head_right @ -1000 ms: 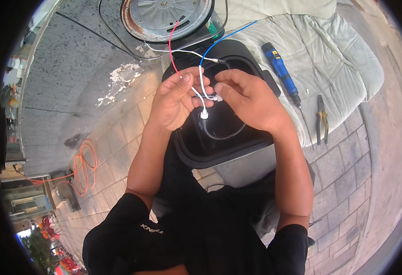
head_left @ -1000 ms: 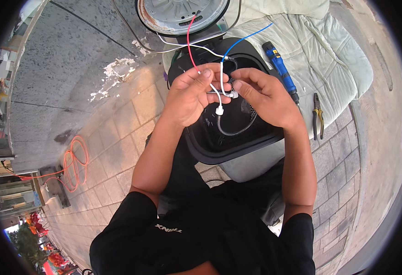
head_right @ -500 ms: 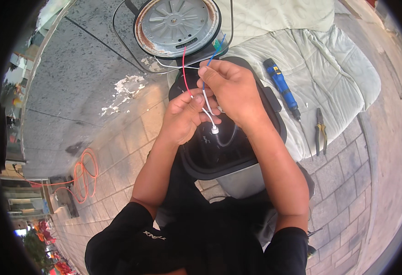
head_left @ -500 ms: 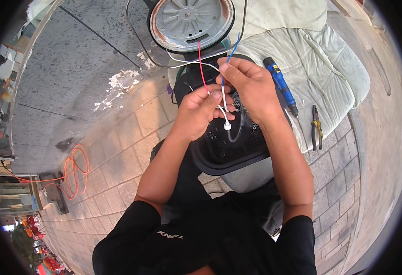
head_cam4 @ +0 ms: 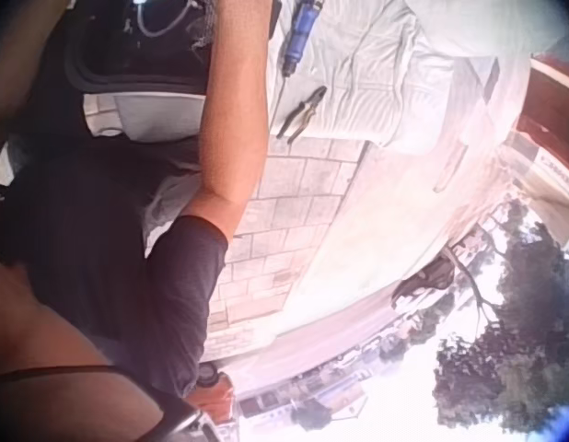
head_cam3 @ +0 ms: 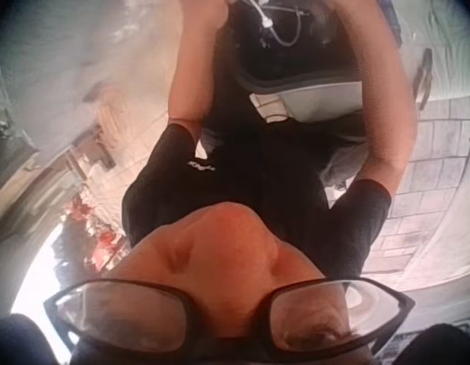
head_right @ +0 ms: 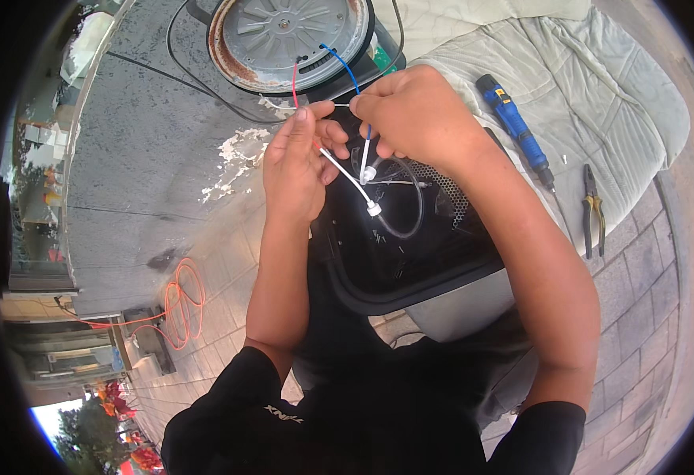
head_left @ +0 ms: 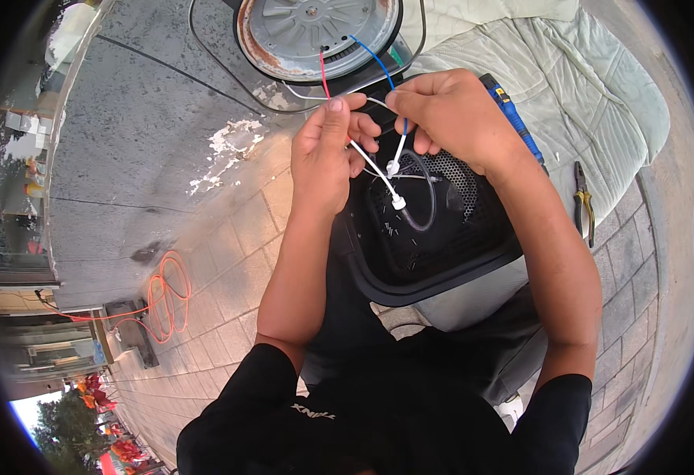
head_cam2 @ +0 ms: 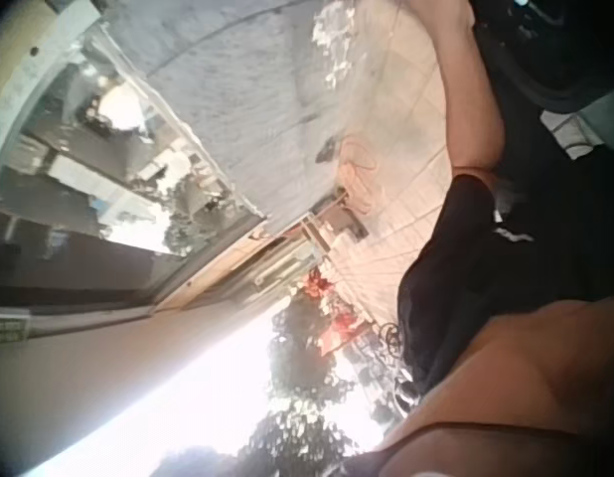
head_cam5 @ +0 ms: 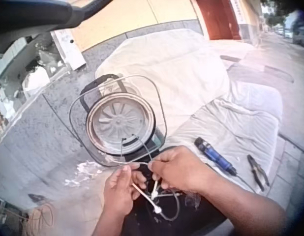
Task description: The person repairs a small washing machine by connecting multiple colored wires to a circuit board and motor assembly. They use pliers to strip wire ends and a screwdriver to tighten connections, then reassemble the top lid and internal basket components.
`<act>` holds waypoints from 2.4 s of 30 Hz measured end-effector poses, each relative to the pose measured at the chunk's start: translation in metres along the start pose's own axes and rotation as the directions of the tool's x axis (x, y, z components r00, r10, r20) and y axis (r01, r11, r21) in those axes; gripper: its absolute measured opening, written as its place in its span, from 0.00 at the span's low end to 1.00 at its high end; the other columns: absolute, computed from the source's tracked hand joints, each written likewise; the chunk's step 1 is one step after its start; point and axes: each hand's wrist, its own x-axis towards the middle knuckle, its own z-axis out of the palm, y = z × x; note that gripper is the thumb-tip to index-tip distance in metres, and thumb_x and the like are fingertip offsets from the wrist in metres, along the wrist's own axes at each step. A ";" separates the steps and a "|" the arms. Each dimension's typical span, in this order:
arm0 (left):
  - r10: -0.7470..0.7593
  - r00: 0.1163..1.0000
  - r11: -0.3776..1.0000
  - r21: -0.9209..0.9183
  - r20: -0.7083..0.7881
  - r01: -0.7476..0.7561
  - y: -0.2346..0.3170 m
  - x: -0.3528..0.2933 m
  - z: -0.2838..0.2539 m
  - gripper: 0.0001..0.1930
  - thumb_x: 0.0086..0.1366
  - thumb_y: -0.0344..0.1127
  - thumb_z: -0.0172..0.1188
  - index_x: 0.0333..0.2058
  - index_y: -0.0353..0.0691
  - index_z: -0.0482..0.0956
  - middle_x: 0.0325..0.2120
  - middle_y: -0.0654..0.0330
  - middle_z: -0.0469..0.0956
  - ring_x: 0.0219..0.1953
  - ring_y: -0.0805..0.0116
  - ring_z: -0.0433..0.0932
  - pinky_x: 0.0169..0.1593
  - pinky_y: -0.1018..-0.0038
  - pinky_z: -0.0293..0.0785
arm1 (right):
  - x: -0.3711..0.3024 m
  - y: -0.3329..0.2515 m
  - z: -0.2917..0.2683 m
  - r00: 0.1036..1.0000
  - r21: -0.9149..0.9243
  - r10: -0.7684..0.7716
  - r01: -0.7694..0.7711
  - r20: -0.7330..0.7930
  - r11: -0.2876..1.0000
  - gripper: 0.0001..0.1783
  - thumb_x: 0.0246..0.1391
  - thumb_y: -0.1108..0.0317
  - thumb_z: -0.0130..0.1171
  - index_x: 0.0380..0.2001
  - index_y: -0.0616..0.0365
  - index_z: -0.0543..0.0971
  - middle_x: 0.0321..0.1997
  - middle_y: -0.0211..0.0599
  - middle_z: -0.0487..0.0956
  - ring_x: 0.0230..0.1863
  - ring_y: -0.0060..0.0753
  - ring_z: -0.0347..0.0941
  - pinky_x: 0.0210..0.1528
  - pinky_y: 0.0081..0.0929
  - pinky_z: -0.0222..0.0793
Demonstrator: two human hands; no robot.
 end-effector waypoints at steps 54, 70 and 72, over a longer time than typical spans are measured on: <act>-0.032 0.992 0.918 -0.390 0.121 0.077 0.008 0.028 -0.014 0.21 0.85 0.55 0.47 0.62 0.48 0.75 0.32 0.64 0.83 0.18 0.75 0.72 0.14 0.81 0.61 | 0.056 -0.004 -0.011 0.942 0.309 -0.012 -0.099 0.336 0.946 0.14 0.73 0.67 0.53 0.34 0.64 0.80 0.30 0.40 0.80 0.30 0.32 0.79 0.35 0.30 0.82; -0.018 0.984 0.994 -0.105 -0.175 0.000 0.003 0.029 -0.001 0.18 0.79 0.44 0.63 0.54 0.33 0.82 0.25 0.63 0.80 0.15 0.76 0.73 0.15 0.80 0.62 | 0.055 -0.003 -0.012 0.956 0.341 -0.016 -0.089 0.295 0.936 0.13 0.70 0.69 0.54 0.34 0.67 0.80 0.29 0.42 0.81 0.27 0.32 0.79 0.31 0.28 0.82; -0.012 0.991 0.995 -0.101 -0.135 -0.002 0.002 0.030 0.001 0.15 0.81 0.42 0.60 0.52 0.34 0.81 0.26 0.65 0.80 0.18 0.78 0.73 0.15 0.81 0.62 | 0.056 -0.005 -0.011 0.955 0.333 0.004 -0.107 0.296 0.937 0.12 0.70 0.69 0.54 0.33 0.67 0.80 0.28 0.41 0.81 0.27 0.32 0.79 0.31 0.29 0.82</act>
